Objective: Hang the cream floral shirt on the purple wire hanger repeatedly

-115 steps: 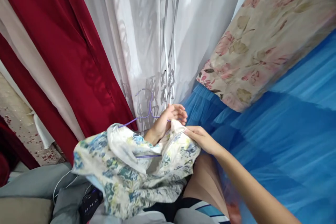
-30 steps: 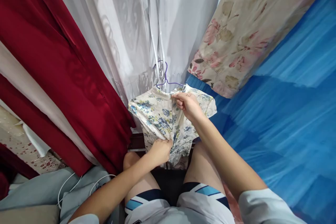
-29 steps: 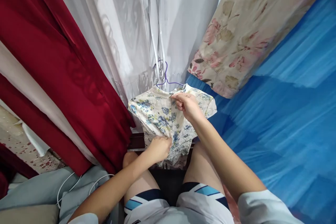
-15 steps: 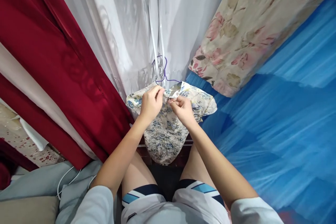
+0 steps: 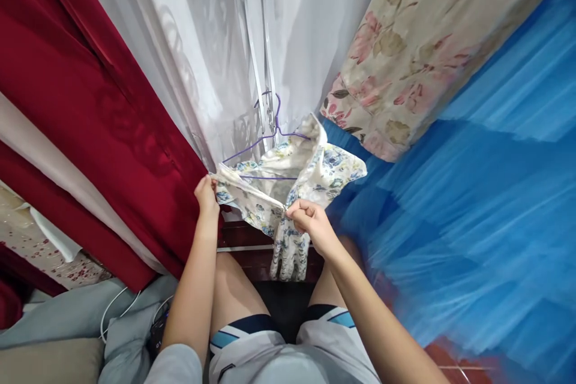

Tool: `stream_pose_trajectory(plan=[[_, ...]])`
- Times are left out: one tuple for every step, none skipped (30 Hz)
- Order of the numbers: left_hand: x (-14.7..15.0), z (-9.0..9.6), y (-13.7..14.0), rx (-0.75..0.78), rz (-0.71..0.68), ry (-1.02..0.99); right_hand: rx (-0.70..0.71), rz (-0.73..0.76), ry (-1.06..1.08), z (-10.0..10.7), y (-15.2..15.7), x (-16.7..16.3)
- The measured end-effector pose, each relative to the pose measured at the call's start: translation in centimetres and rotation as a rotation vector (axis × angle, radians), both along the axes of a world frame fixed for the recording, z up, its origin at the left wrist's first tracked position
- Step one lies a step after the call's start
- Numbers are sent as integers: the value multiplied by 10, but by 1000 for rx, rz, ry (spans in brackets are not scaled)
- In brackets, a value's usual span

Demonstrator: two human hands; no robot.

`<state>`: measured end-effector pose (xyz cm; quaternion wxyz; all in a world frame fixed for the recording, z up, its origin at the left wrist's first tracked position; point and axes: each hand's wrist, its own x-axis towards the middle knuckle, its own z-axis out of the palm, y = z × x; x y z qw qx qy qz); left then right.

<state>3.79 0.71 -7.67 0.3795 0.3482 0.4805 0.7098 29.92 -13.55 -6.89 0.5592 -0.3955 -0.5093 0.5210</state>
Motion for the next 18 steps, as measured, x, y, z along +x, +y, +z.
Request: stream_pose_trajectory(plan=[[7,-17,-7,-19,-13,-12,-15,-19,37,-5,-2,0],[16,-33,-16,-30,-20,-27,-29,-49,69,-12,-4,2],[26,-47,-26,-37,-35,-41,-40,-90,88,-20,-5,6],[37,-58,-36,-36,-58,-54,-50,-134,79,-28,-5,10],[49,-65,-46,-28,-82,-68,-56,-175,33,-37,-6,16],[61,-69,-57,-16,-112,-80,-56,-212,-52,-45,-6,23],[73,-70,-68,-2,-138,-92,-50,-248,-173,-51,-6,29],[85,-66,-79,15,-166,-99,-38,-288,-312,-55,-6,35],[97,-59,-90,32,-190,-101,-16,-326,-449,-58,-7,39],[109,-49,-100,59,-230,-97,19,-352,-563,-57,-7,42],[120,-36,-109,132,-329,-55,65,-351,-639,-54,-8,43],[130,-22,-117,204,-426,23,116,-309,-674,-49,-9,43],[139,-7,-123,285,-501,125,169,-236,-666,-43,-10,40],[146,7,-126,379,-572,241,221,-162,-621,-35,-11,37],[151,19,-128,472,-618,357,264,-106,-555,-27,-12,33],[154,28,-127,547,-636,450,294,-81,-486,-20,-13,30],[156,34,-125,587,-639,508,309,-85,-422,-13,-14,28],[157,37,-122,606,-641,549,307,-104,-375,-7,-15,28]])
